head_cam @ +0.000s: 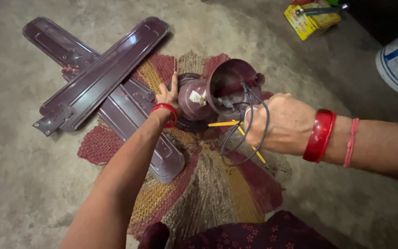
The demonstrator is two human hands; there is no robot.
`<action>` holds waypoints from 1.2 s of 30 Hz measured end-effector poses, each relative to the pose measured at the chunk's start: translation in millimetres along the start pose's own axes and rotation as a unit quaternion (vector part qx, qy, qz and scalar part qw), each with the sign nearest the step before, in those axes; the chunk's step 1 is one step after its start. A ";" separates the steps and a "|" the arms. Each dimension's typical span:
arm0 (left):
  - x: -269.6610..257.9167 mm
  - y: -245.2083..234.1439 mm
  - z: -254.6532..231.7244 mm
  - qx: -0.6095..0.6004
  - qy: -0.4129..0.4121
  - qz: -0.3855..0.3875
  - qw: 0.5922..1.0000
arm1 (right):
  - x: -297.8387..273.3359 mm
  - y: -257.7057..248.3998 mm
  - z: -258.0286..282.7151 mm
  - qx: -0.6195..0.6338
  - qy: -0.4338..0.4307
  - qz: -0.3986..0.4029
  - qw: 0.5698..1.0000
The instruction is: The person uses a screwdriver to loosen and remove the central nut from a ceiling fan motor housing. They then detach the motor assembly from the base and set it aside.
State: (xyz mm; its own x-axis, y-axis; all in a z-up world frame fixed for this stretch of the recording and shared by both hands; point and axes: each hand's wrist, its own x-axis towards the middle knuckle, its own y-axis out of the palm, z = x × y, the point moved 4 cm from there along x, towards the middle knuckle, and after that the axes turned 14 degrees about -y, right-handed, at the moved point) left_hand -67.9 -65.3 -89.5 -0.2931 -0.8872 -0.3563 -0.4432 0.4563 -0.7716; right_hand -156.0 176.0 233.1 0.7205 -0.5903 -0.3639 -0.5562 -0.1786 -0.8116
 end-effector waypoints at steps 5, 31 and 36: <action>4.5 3.3 -1.0 -0.004 -0.012 0.003 1.000 | -12.5 7.4 -3.4 0.051 0.039 0.009 0.998; -36.6 -6.1 0.6 -0.090 -0.088 -0.014 0.992 | -56.4 55.1 -39.5 0.382 0.427 0.193 0.797; -40.7 -0.3 4.8 -0.096 -0.096 -0.051 0.989 | -93.3 114.5 -49.1 0.526 0.516 0.181 0.651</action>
State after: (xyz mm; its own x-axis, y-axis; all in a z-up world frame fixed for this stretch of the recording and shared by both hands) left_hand -51.8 -29.6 -77.3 -0.0802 -0.9177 -0.3891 -0.6200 0.3516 -0.7014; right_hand -307.3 171.9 196.6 -0.3438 -0.7555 -0.5578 0.3706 0.4366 -0.8198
